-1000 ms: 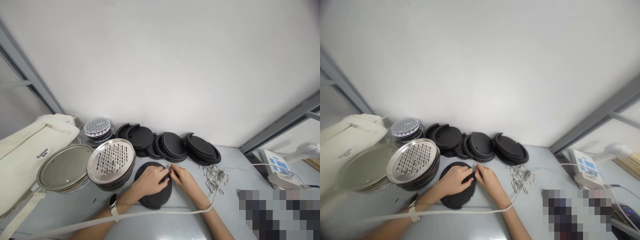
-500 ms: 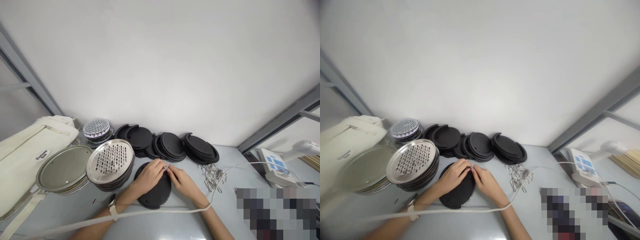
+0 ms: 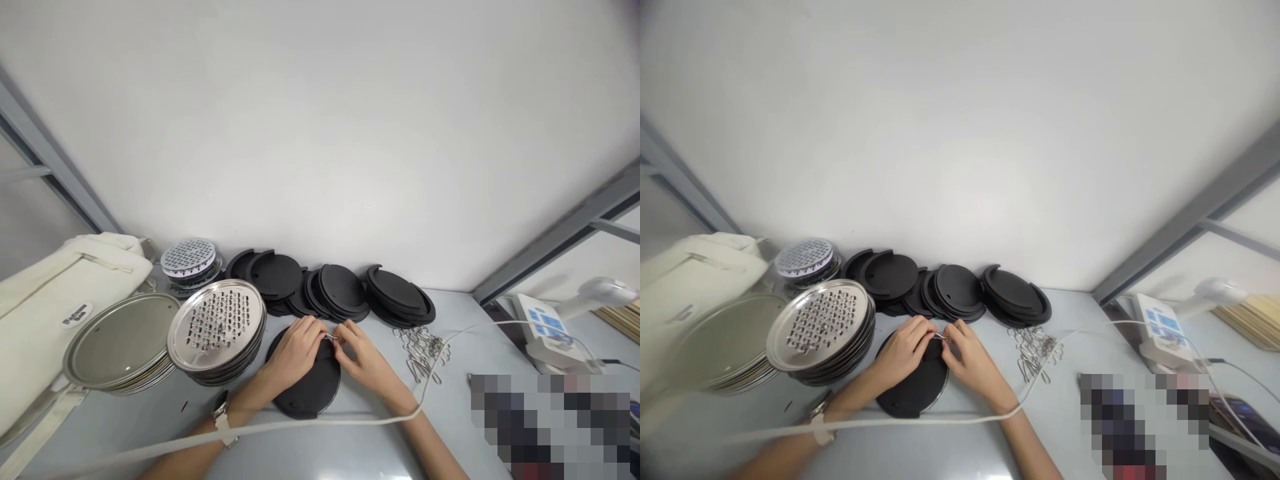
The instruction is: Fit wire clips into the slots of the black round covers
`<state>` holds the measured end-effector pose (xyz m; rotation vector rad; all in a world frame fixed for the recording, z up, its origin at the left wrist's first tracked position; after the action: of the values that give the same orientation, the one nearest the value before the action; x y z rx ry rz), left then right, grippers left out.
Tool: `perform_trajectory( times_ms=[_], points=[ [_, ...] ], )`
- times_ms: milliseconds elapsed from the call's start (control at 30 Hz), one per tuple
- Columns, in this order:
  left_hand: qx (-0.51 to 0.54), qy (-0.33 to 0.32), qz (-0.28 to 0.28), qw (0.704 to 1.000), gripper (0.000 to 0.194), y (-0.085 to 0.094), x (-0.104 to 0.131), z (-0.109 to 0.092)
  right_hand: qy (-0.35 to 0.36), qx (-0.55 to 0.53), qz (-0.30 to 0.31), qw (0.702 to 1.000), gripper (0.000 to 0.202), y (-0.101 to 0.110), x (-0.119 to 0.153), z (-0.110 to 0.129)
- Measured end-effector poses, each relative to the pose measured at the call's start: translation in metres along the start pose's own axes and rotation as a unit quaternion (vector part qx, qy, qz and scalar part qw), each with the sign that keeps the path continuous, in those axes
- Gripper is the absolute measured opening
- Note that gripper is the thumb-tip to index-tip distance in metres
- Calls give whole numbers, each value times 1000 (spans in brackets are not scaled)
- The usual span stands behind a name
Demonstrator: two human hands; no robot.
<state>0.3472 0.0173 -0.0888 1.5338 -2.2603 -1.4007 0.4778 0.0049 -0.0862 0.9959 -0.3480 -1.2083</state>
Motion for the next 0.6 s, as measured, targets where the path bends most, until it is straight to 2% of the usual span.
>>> perform_trajectory(
  times_ms=[167,233,367,600],
  points=[
    [-50,-21,30,998,22,-2,2,-4,-5,-56,-3,998,7,-1,0,-3],
    [-59,-35,41,997,22,-3,3,-6,-26,-85,6,996,2,-4,0,-6],
    [-56,-43,39,997,22,-2,4,-8,-64,-111,-4,992,6,-1,0,-11],
    [-59,-44,31,997,21,-1,4,-9,-11,-111,-16,994,20,7,-1,-4]
  ],
)
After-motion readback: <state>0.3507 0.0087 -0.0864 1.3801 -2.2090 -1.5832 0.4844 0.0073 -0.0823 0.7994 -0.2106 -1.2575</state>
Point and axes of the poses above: each hand's wrist, its own x-axis away from the middle knuckle, its own y-axis out of the back of the hand, z = x × y, the point moved 6 cm from there along -x, towards the middle knuckle, and after that the axes turned 7 degrees about x, right-handed, at the moved point
